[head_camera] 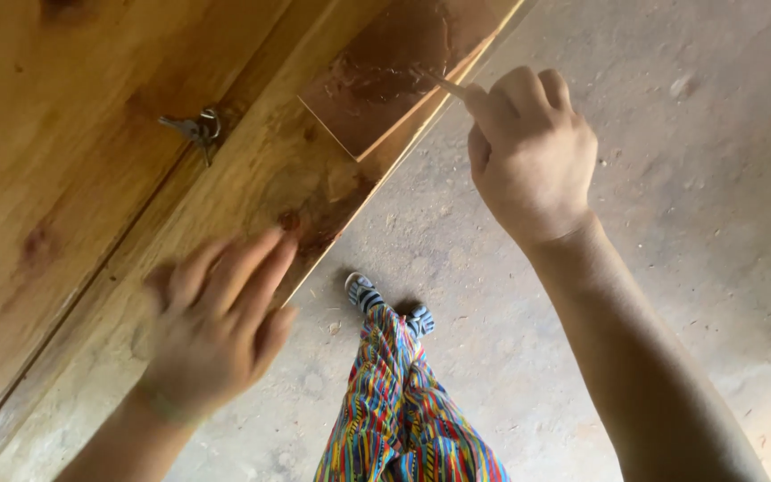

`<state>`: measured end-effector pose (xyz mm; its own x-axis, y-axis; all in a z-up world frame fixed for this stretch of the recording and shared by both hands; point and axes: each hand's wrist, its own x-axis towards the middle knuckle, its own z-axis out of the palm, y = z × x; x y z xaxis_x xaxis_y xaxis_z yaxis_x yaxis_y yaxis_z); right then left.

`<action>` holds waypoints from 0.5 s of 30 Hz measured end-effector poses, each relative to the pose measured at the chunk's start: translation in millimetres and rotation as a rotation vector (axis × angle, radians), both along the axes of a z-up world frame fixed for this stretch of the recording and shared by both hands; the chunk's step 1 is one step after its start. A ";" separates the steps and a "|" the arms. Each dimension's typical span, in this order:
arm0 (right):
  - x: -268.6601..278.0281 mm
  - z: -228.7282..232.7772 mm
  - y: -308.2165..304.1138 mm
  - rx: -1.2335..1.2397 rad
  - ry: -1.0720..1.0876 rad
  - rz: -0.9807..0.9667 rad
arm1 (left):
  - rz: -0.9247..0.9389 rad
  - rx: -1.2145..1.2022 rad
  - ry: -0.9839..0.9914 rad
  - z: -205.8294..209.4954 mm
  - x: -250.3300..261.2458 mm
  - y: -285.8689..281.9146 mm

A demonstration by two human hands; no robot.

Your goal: Apply wood filler paste to cracks and imperfections on a wooden board using a small applicator stick.

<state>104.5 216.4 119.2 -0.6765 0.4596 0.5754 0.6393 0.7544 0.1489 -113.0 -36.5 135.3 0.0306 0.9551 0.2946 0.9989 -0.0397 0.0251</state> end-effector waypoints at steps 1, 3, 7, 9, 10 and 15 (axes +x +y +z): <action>-0.9 -2.1 0.7 -0.005 -0.006 -0.013 | -0.011 -0.005 0.038 4.0 3.4 23.4; 0.9 -3.1 0.1 -0.010 -0.026 -0.029 | -0.024 -0.009 0.062 -2.4 9.1 57.9; -3.5 2.1 -1.2 -0.034 -0.010 -0.010 | -0.014 -0.007 0.107 -19.6 13.2 87.0; -4.1 1.3 -0.4 -0.027 -0.015 -0.010 | -0.015 -0.049 0.081 -19.1 17.7 91.9; -4.2 -0.8 0.8 -0.044 -0.016 -0.015 | 0.003 -0.045 0.090 -19.4 19.6 93.2; -8.3 3.2 -1.7 -0.164 0.047 0.019 | 0.026 -0.036 0.075 -17.5 25.2 98.1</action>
<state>96.2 214.7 122.4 -0.6601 0.5373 0.5249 0.6280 0.7781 -0.0068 -87.8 61.5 117.8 0.0266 0.9658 0.2581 0.9987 -0.0145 -0.0489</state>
